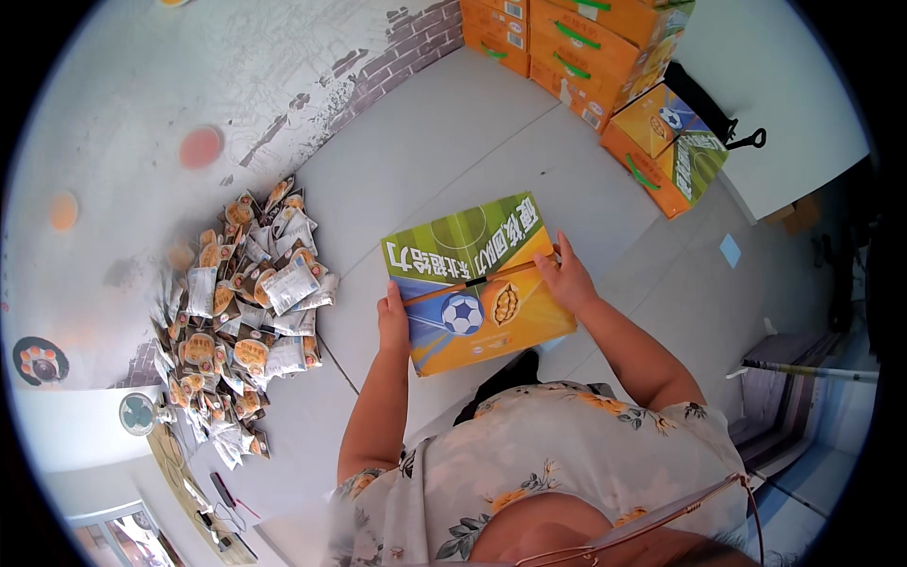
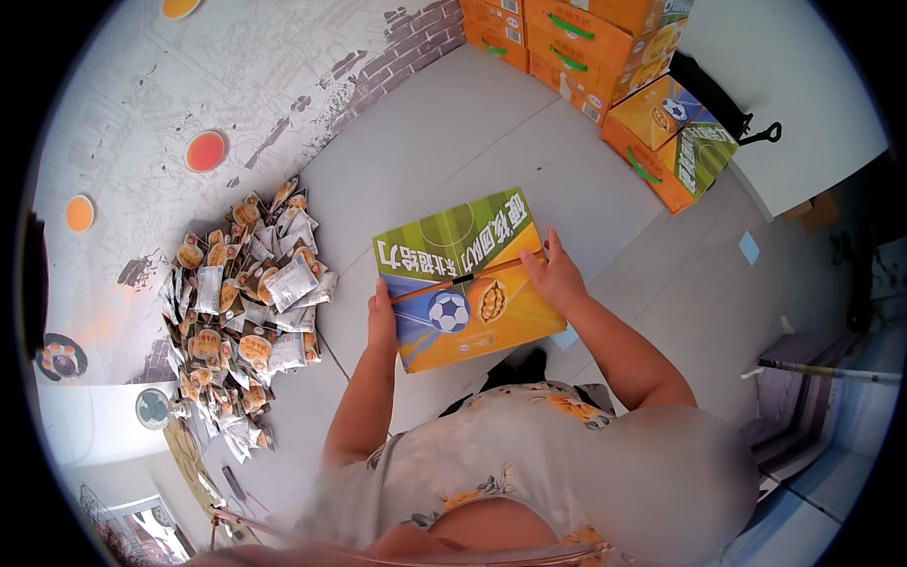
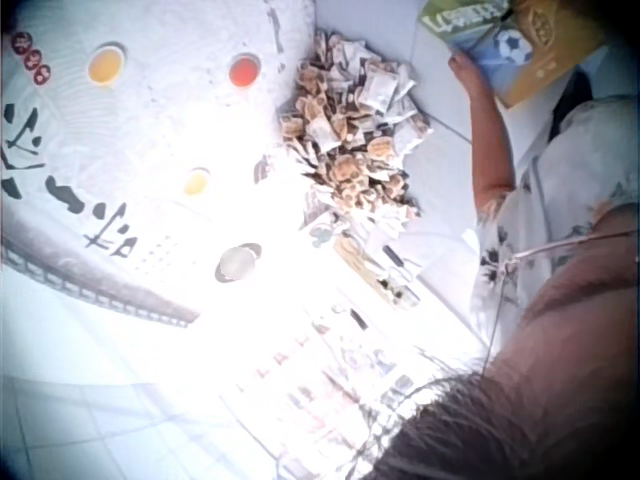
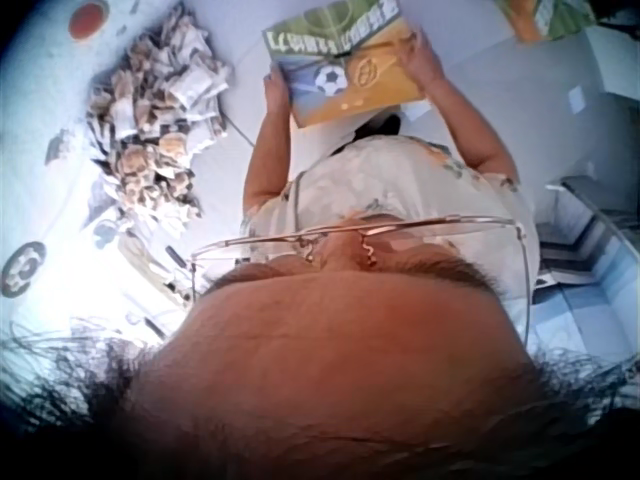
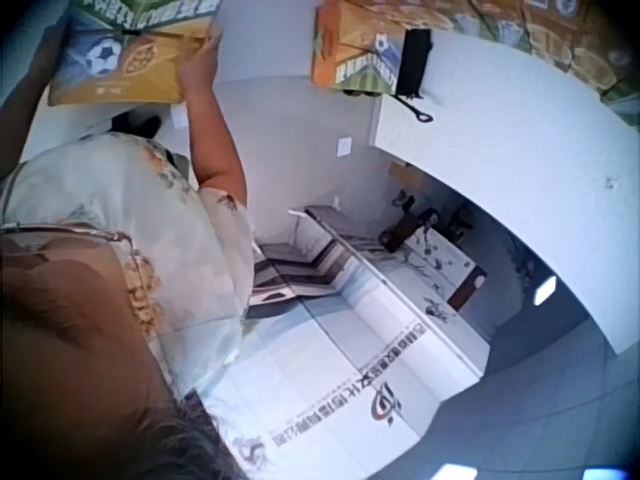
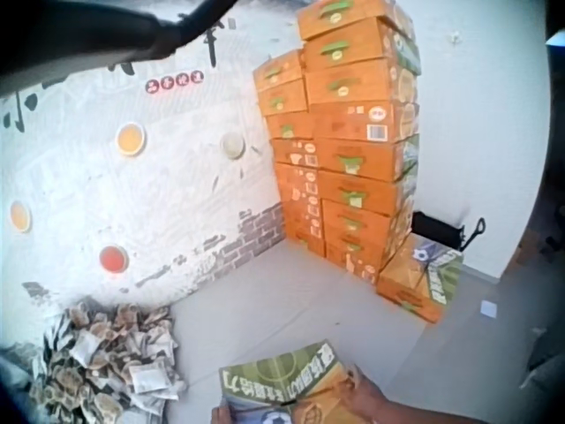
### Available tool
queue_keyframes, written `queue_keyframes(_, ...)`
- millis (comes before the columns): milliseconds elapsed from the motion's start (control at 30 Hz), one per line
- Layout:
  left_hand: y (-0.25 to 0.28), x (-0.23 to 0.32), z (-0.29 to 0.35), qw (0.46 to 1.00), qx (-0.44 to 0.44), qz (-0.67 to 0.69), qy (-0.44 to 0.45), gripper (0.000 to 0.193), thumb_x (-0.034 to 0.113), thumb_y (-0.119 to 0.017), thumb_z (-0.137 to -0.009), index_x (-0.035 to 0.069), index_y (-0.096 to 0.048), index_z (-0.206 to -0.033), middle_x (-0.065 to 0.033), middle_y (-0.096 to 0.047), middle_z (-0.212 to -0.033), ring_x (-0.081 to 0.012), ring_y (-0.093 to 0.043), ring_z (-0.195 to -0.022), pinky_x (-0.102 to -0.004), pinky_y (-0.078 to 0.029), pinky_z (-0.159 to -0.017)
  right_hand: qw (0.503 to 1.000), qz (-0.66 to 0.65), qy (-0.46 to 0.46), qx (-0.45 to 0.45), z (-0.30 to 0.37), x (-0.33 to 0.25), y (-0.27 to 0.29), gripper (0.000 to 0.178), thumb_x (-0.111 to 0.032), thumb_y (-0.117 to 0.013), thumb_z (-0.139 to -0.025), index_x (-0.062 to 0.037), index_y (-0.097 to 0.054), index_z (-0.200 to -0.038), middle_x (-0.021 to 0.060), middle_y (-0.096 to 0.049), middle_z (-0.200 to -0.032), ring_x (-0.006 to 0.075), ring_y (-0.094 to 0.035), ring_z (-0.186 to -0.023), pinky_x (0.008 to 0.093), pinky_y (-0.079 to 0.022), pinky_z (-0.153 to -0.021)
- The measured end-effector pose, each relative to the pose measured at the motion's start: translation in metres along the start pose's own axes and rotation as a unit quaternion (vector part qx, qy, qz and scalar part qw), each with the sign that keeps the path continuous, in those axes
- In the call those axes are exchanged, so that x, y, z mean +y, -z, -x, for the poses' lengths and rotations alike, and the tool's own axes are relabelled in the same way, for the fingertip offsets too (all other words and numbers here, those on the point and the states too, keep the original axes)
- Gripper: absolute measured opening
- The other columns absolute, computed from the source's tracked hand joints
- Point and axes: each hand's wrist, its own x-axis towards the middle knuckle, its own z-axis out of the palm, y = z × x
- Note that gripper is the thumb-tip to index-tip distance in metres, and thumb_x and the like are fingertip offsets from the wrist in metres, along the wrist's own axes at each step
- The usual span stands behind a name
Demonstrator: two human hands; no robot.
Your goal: The person repeatedly picks small snack packets from a large pile on a table, folds them, and places them into a cardboard box. After filling the box, the person closes the flaps and moves the box onto a black hand truck.
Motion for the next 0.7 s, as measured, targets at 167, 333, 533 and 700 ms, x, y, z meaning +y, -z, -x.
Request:
queue_keyframes(167,0.005,-0.03,-0.031,0.983,-0.112,0.14,-0.029,0.063,0.049,-0.038,-0.099,-0.007,-0.045,-0.129,-0.0184,-0.058,-0.119,-0.0251,-0.059,-0.105,-0.0355,-0.046,-0.092,0.976,-0.133,-0.133,-0.107,-0.017,-0.016,-0.006,0.072,-0.055,-0.057,-0.087,0.005,-0.05,-0.126,0.0193,-0.063,-0.113,0.0289,-0.061,-0.105,0.0344,-0.046,-0.09)
queue_keyframes(333,0.003,-0.006,-0.009,0.977,-0.154,0.151,0.001,0.057,0.043,-0.036,-0.101,-0.006,-0.044,-0.13,-0.0167,-0.058,-0.12,-0.0236,-0.059,-0.105,-0.0353,-0.047,-0.093,0.977,-0.123,-0.151,-0.089,-0.014,0.006,-0.015,0.065,-0.055,-0.057,-0.087,0.0049,-0.058,-0.112,0.018,-0.066,-0.105,0.0277,-0.064,-0.097,0.0345,-0.048,-0.085)
queue_keyframes(533,-0.002,-0.002,0.005,0.982,-0.123,0.143,-0.007,0.054,0.042,-0.036,-0.102,-0.005,-0.046,-0.127,-0.0164,-0.059,-0.119,-0.024,-0.059,-0.104,-0.0362,-0.047,-0.093,0.979,-0.113,-0.14,-0.097,-0.009,0.002,-0.008,0.06,-0.052,-0.058,-0.088,0.0041,-0.06,-0.11,0.0166,-0.068,-0.1,0.0262,-0.065,-0.092,0.0341,-0.049,-0.082)
queue_keyframes(700,-0.029,0.019,0.04,0.982,-0.139,0.129,0.005,0.053,0.042,-0.035,-0.102,-0.004,-0.047,-0.126,-0.0168,-0.058,-0.119,-0.025,-0.059,-0.105,-0.0376,-0.047,-0.093,0.983,-0.127,-0.11,-0.067,0.009,0.032,0.014,0.054,-0.049,-0.055,-0.09,-0.0003,-0.062,-0.112,0.0142,-0.069,-0.098,0.0259,-0.066,-0.088,0.0336,-0.049,-0.081)
